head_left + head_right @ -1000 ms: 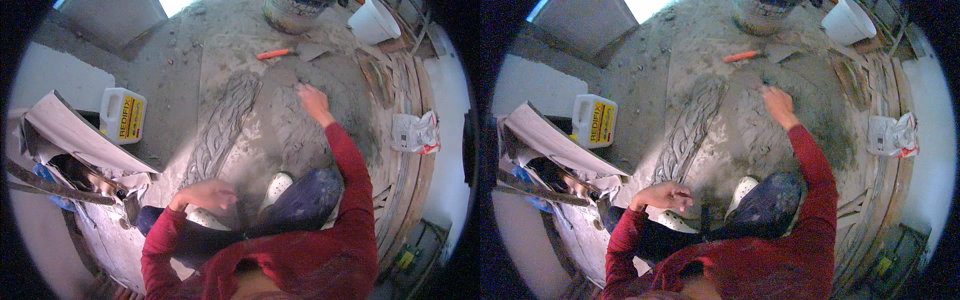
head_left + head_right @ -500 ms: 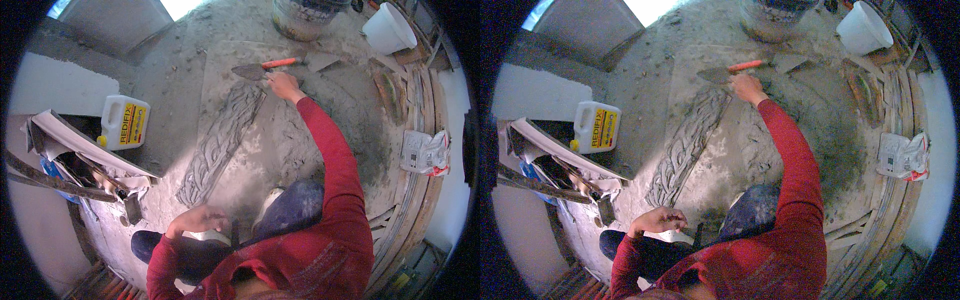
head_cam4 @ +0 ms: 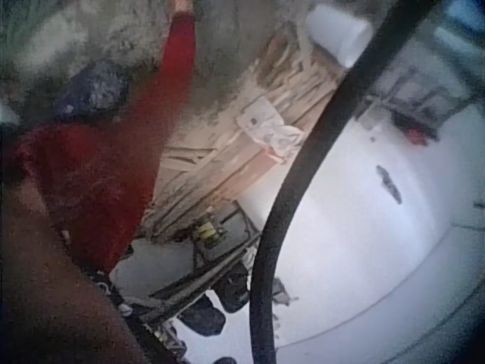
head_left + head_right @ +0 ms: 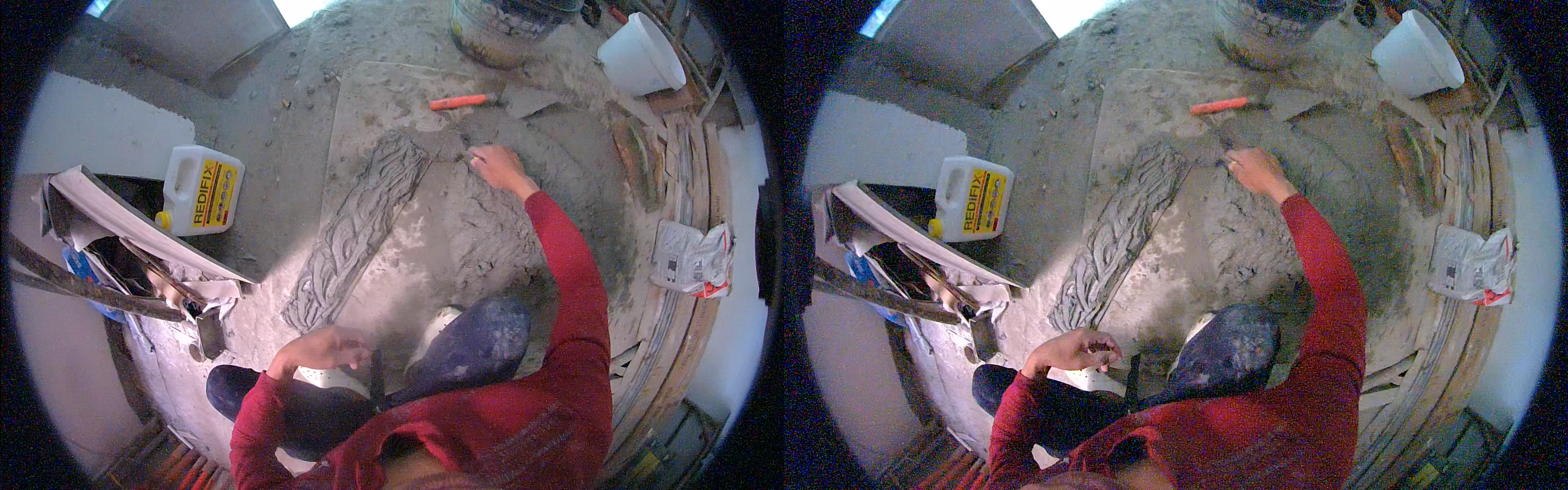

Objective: The person scoops adhesive from a bucket and spreads it onto a rectangular tile using a trowel. They create ridges in the adhesive and then lift the tile to show the prepared surface.

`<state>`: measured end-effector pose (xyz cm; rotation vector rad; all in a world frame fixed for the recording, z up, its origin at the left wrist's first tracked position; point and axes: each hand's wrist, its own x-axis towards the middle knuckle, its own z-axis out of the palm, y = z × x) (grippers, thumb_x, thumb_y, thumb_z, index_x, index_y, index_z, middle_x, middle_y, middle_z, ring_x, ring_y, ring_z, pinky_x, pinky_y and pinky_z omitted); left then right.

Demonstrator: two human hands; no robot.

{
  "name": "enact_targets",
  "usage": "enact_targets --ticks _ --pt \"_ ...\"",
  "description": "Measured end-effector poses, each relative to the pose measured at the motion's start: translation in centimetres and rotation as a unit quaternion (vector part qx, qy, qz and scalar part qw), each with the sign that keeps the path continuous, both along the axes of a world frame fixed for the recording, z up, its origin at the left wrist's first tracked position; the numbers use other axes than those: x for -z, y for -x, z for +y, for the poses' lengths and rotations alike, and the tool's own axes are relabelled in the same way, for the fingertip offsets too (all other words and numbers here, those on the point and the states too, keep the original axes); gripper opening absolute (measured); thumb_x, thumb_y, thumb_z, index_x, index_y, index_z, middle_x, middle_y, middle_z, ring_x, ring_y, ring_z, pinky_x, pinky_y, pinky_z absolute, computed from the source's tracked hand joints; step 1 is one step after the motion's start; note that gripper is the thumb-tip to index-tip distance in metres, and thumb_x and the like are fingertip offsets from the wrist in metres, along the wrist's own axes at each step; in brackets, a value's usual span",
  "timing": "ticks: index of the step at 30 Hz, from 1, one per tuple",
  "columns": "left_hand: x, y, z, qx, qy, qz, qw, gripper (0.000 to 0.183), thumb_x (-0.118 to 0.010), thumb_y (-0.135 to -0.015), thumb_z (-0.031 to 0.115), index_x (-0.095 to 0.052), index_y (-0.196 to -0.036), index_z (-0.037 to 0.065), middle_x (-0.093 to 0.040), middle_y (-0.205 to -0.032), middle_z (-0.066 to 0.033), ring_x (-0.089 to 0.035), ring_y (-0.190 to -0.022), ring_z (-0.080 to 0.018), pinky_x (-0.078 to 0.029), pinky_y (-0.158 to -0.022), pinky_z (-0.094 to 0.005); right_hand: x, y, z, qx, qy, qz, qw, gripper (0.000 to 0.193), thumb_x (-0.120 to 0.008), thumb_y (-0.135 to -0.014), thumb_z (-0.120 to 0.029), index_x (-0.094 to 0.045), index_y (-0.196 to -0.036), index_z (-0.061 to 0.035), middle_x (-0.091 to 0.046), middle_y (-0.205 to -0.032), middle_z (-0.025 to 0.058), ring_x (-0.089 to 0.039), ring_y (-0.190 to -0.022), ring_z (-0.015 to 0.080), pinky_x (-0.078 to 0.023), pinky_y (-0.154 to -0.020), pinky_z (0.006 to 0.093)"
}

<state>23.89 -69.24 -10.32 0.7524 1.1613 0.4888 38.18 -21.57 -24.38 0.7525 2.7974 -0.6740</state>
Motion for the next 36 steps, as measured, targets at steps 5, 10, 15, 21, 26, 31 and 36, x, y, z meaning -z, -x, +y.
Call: enact_targets --ticks 5,10,15,21,26,31,36 --pt "1.5 0.3 -0.7 0.000 -0.037 -0.002 0.999 0.024 -0.061 -0.102 0.020 -0.066 -0.113 0.000 -0.069 -0.093 -0.0040 -0.068 -0.081 -0.0129 -0.054 -0.075 -0.0295 -4.4 -6.5 -2.4 0.136 0.077 0.115 0.981 0.041 -0.064 -0.094 -0.028 -0.066 -0.126 -0.0023 -0.068 -0.124 0.0205 -0.067 -0.111 0.0331 -0.051 -0.093 0.0409" --pt "1.4 0.6 -0.5 -0.022 -0.014 -0.036 0.999 0.026 -0.061 -0.102 0.020 -0.066 -0.115 -0.002 -0.070 -0.094 -0.0061 -0.068 -0.081 -0.0136 -0.054 -0.074 -0.0292 -15.5 -14.4 -10.7 0.285 -0.155 0.177 0.929 0.040 -0.062 -0.098 -0.027 -0.062 -0.125 0.0026 -0.071 -0.108 0.0209 -0.070 -0.098 0.0345 -0.053 -0.086 0.0398" --pt "3.2 1.2 -0.9 0.009 -0.075 -0.012 0.997 0.023 -0.061 -0.101 0.018 -0.066 -0.113 -0.002 -0.069 -0.091 -0.0038 -0.066 -0.080 -0.0118 -0.053 -0.074 -0.0296 -7.4 -22.0 -14.3 0.392 -0.226 0.002 0.892 0.035 -0.056 -0.101 -0.020 -0.058 -0.128 0.0015 -0.065 -0.117 0.0275 -0.066 -0.101 0.0418 -0.055 -0.083 0.0464" --pt "1.0 1.5 -2.4 -0.043 -0.057 0.014 0.997 0.022 -0.059 -0.102 0.018 -0.067 -0.112 0.000 -0.068 -0.088 -0.0005 -0.064 -0.081 -0.0090 -0.051 -0.074 -0.0274 -5.5 -24.3 -18.9 0.241 -0.405 0.130 0.872 0.025 -0.052 -0.103 -0.026 -0.062 -0.102 -0.0028 -0.066 -0.087 0.0200 -0.065 -0.077 0.0394 -0.053 -0.066 0.0491" --pt "2.9 0.6 -4.8 -0.217 -0.007 0.020 0.976 0.027 -0.060 -0.103 0.023 -0.064 -0.115 -0.001 -0.068 -0.090 -0.0047 -0.065 -0.081 -0.0116 -0.052 -0.075 -0.0284 -1.7 -17.4 -19.6 0.380 0.054 0.174 0.907 0.029 -0.057 -0.100 -0.030 -0.061 -0.094 -0.0018 -0.061 -0.068 0.0115 -0.060 -0.059 0.0264 -0.049 -0.057 0.0423" --pt "3.8 -0.1 -5.4 -0.521 0.074 -0.004 0.850 0.031 -0.059 -0.102 0.024 -0.059 -0.125 0.003 -0.065 -0.095 -0.0069 -0.067 -0.084 -0.0186 -0.052 -0.074 -0.0306 4.6 -4.2 -17.8 0.408 0.231 0.219 0.856 0.036 -0.057 -0.099 -0.031 -0.064 -0.096 0.0036 -0.067 -0.081 0.0225 -0.066 -0.074 0.0350 -0.050 -0.068 0.0464" --pt "8.2 1.5 -12.4 -0.754 0.076 -0.020 0.652 0.044 -0.060 -0.100 0.036 -0.052 -0.132 0.008 -0.059 -0.101 -0.0050 -0.062 -0.098 -0.0232 -0.049 -0.087 -0.0426 5.2 2.1 -14.2 0.368 0.021 0.204 0.907 0.040 -0.056 -0.098 -0.033 -0.066 -0.100 0.0058 -0.068 -0.094 0.0300 -0.065 -0.088 0.0480 -0.050 -0.079 0.0521"
